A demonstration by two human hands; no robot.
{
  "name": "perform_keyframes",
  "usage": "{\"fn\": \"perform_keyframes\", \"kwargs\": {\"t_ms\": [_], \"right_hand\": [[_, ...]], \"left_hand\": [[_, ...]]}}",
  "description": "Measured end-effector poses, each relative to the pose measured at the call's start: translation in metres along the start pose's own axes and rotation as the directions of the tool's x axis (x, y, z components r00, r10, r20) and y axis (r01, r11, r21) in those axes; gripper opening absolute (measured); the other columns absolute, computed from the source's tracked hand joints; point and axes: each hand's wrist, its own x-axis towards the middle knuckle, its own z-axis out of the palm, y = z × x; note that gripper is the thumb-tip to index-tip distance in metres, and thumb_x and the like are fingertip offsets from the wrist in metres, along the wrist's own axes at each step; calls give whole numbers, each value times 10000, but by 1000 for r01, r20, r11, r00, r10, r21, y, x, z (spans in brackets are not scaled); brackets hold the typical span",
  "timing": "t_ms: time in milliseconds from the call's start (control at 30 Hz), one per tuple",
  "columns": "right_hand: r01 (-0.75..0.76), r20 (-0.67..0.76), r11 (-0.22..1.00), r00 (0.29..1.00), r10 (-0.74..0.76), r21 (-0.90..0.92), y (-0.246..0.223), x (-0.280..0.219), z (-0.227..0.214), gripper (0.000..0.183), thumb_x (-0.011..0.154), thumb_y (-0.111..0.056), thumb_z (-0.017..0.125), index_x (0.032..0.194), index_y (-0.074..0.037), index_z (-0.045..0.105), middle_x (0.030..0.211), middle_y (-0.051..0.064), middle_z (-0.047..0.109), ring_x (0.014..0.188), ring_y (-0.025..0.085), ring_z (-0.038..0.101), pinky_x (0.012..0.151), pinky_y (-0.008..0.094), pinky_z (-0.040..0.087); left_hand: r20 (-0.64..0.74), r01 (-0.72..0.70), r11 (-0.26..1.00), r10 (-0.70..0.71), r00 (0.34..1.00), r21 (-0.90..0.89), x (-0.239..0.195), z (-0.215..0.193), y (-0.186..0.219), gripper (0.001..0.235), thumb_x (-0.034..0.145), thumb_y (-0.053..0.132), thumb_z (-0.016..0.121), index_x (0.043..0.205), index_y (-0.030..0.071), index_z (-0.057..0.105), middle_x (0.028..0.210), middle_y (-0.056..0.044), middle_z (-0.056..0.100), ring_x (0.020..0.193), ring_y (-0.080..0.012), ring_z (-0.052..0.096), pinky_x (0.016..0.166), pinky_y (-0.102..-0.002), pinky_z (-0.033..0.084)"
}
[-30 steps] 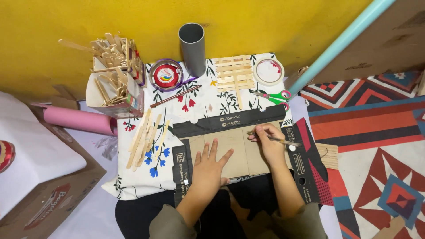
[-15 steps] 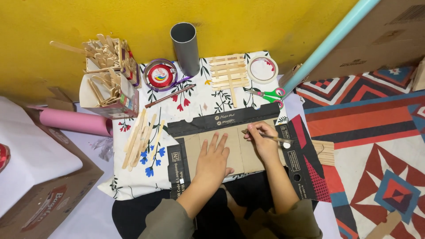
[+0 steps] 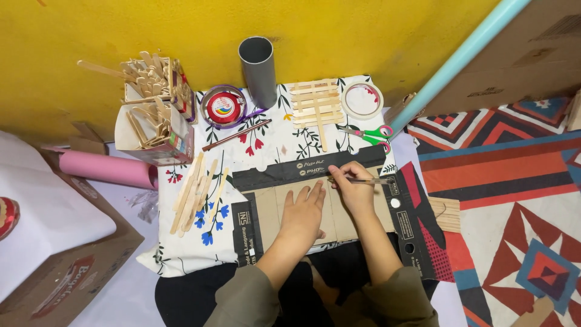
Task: Measuring, marking, and cutting a piece of cardboard to create a base for a craft project.
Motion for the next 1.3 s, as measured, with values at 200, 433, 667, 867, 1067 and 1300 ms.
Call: {"fn": "perform_keyframes", "kwargs": {"t_ms": [200, 433, 667, 867, 1067, 1300], "right_hand": [[82, -4, 996, 997, -82, -48, -5, 0, 1, 328, 920, -102, 814, 661, -16, 632, 656, 59, 554, 519, 178, 693, 529, 250, 564], [113, -7, 989, 993, -114, -100, -18, -2, 3, 320, 923, -107, 811, 657, -33, 649, 622, 58, 556, 546, 176, 685, 587, 257, 538], [161, 5, 974, 987, -162, -161, -23, -3, 3, 309, 907, -145, 837, 672, -47, 660, 619, 70, 559, 580, 184, 667, 619, 267, 519], [188, 23, 958, 982, -188, -218, -27, -4, 2, 320, 907, -170, 838, 660, -63, 666, 606, 65, 563, 591, 190, 636, 626, 277, 498], [205, 31, 945, 978, -204, -256, -29, -4, 3, 334, 913, -207, 837, 654, -83, 668, 601, 58, 575, 609, 197, 621, 636, 284, 490], [212, 64, 933, 977, -202, -290, -36, -15, -2, 340, 914, -208, 831, 645, -89, 661, 595, 51, 595, 615, 207, 623, 641, 287, 485]], "left_hand": [[-36, -27, 999, 28, 999, 25, 5, 7, -9, 1099, 713, 345, 906, 1578, 41, 300, 1666, -144, 271, 1466, -345, 279, 1149, -685, 148], [-34, -34, 999, 34, 999, -5, 6, 10, -12, 1097, 722, 343, 897, 1583, 42, 287, 1672, -144, 256, 1463, -346, 264, 1129, -697, 166], [-17, -33, 999, 33, 999, -21, 6, 9, -12, 1104, 727, 338, 895, 1588, 43, 269, 1679, -139, 232, 1475, -346, 239, 1121, -708, 169], [-11, -27, 999, 26, 1000, -29, 6, 8, -11, 1097, 728, 320, 897, 1586, 40, 274, 1678, -148, 231, 1476, -352, 235, 1118, -713, 177], [-4, -31, 999, 31, 1000, -33, 4, 5, -11, 1085, 739, 313, 890, 1585, 36, 270, 1679, -148, 223, 1473, -355, 231, 1116, -715, 176], [19, -10, 999, 11, 1000, -39, 3, 3, -8, 1082, 745, 301, 888, 1590, 43, 264, 1690, -133, 199, 1481, -355, 225, 1116, -725, 189]]}}
